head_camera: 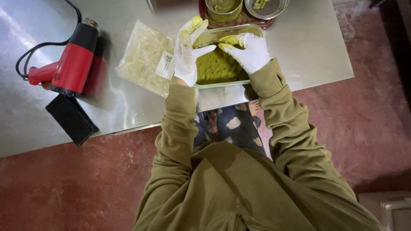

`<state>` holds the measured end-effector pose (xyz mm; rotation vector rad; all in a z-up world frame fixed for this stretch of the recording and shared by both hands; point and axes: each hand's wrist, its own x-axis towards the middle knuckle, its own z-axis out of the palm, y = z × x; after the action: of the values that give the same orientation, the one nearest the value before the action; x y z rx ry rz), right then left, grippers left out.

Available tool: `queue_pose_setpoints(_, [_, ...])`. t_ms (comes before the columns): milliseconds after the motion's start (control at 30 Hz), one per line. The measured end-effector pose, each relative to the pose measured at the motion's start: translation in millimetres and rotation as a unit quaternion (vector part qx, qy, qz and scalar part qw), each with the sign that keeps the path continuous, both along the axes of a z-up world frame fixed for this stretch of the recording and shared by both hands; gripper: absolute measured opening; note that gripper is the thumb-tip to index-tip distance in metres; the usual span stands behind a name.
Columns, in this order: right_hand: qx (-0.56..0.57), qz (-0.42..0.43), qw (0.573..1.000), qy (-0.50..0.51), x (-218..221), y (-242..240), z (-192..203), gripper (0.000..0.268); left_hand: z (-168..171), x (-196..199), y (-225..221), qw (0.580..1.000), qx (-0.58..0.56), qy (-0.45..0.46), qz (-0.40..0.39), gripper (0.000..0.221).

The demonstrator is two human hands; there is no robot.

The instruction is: Coating small yellow objects with green powder in a plastic container

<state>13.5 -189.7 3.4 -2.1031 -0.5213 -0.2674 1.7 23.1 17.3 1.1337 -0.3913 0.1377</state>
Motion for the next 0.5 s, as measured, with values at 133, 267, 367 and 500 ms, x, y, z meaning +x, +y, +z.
queue_pose_setpoints(133, [0.022, 0.005, 0.999, 0.044, -2.7, 2.1, 5.7, 0.025, 12.3, -4.8, -9.3, 0.998, 0.051, -0.007, 0.039, 0.075])
queue_pose_setpoints(267, [0.065, -0.011, 0.994, 0.082, -5.2, 3.4, 9.6, 0.023, 13.3, -3.8, -10.7, 0.986, 0.152, -0.02, 0.063, 0.093])
queue_pose_setpoints(367, [0.051, -0.011, 0.996, 0.072, -3.9, 1.6, 8.1, 0.023, 3.6, -11.8, -12.5, 0.978, 0.158, -0.136, 0.01, 0.117])
queue_pose_setpoints(500, [0.054, -0.006, 0.998, 0.041, -2.2, 0.0, -0.1, 0.025, -0.4, -13.6, -17.3, 0.956, 0.171, -0.227, 0.072, 0.093])
